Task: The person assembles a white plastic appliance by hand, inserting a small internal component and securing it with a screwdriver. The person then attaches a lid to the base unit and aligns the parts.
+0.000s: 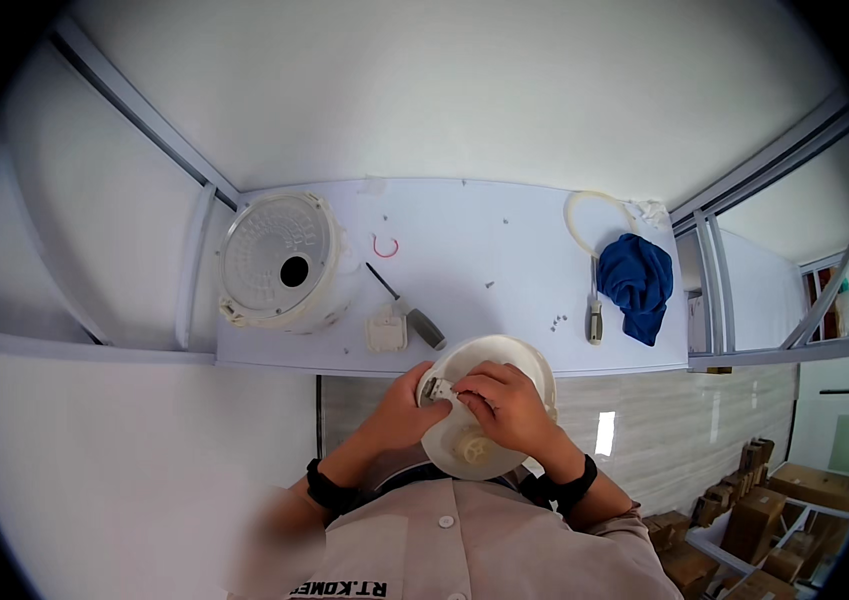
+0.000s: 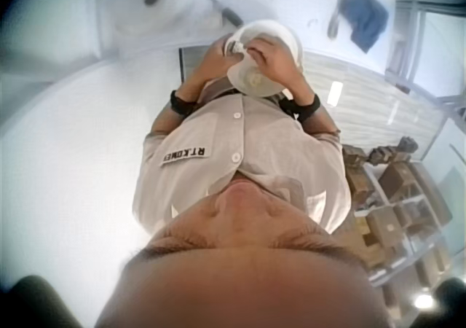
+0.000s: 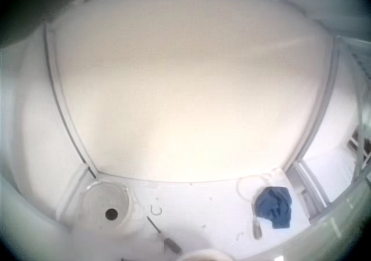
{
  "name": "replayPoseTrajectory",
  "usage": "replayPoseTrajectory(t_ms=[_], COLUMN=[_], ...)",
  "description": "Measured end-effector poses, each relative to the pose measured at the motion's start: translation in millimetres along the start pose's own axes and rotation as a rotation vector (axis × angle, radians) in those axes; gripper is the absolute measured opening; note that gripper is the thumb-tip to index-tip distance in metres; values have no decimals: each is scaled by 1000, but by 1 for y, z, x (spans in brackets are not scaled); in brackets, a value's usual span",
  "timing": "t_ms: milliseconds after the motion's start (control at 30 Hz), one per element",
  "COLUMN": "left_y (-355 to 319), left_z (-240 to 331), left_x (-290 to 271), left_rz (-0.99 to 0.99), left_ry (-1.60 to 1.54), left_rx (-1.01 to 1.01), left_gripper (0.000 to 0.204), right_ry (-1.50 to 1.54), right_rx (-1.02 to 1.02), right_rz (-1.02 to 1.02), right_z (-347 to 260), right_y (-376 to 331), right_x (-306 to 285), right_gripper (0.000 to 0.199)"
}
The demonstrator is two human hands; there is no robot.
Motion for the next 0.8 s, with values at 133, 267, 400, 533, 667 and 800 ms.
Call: replayPoseTrajectory(t_ms=[133,267,400,533,667,800], left_y=[-2,-2,-2,-1,-1,0], left_z=[6,7,6,7,12,10], left_x=[1,1,3,2,3,4], left_rz=[9,14,13,22,19,6], left_ry=[49,66,58,94,114,94], left_rx=[15,22,12,34,48,73], left_gripper=[43,39,33,31,32,31], right_ry=[-33,-119,-226,-320,-397,-416], right_rx=[-4,-20,-75,-175,-170,-215], right_rz=[35,61,82,71,-6,-43], right_z=[0,-3,-11,-20,-23,-27], right_y=[-2,-2,-4,-5,-6,-6], right_x=[1,4,3,7,11,13], right_gripper=[15,17,20,26,27,27])
Point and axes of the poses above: each hand's wrist, its own y-axis towards the middle knuckle, its own x-axis out of the palm, z = x × y, the point moved 10 cm from there along y, towards the middle knuckle, and after that the axes turned 3 degrees about -x, right-handed, at the moved point
